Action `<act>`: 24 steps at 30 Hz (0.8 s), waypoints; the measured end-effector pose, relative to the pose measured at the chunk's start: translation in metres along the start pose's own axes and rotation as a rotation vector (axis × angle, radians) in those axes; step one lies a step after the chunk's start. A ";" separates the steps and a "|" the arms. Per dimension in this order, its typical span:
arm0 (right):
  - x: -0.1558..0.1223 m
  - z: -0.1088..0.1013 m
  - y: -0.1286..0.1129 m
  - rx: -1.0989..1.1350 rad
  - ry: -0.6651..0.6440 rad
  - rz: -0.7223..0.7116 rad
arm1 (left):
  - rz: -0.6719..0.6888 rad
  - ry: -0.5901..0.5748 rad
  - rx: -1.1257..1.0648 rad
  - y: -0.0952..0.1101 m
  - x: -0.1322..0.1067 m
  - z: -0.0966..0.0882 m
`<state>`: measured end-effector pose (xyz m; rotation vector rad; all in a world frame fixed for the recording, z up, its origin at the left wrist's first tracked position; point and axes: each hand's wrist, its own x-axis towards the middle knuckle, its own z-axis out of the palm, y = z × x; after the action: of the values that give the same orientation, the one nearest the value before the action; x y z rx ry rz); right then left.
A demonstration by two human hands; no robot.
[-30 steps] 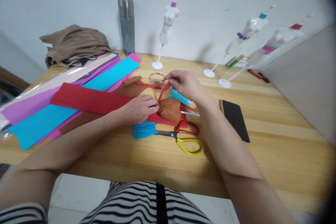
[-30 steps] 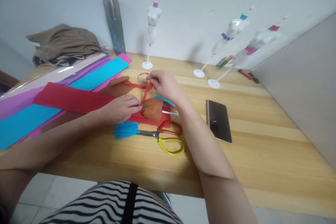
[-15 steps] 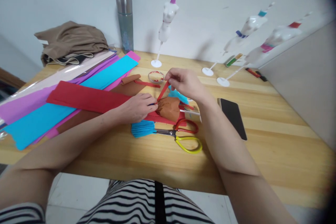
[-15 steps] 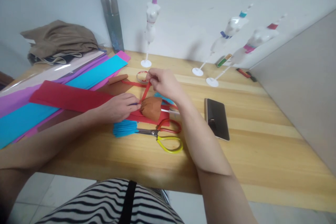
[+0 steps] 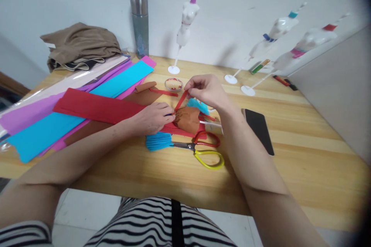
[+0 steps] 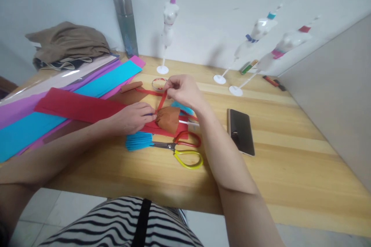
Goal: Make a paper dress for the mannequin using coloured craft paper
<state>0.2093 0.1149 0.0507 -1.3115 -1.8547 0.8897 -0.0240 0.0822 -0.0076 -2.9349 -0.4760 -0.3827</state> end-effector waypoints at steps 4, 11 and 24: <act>0.000 0.002 -0.001 -0.061 0.014 -0.041 | -0.005 -0.017 0.007 0.001 0.000 0.000; 0.008 0.009 0.009 -0.148 0.033 -0.109 | -0.009 -0.029 0.001 0.000 0.001 0.001; 0.004 0.007 0.004 -0.048 0.015 -0.186 | -0.068 0.009 -0.147 -0.002 0.003 -0.002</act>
<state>0.2042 0.1190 0.0437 -1.1482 -1.9604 0.7405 -0.0225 0.0850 -0.0048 -3.0628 -0.5707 -0.4573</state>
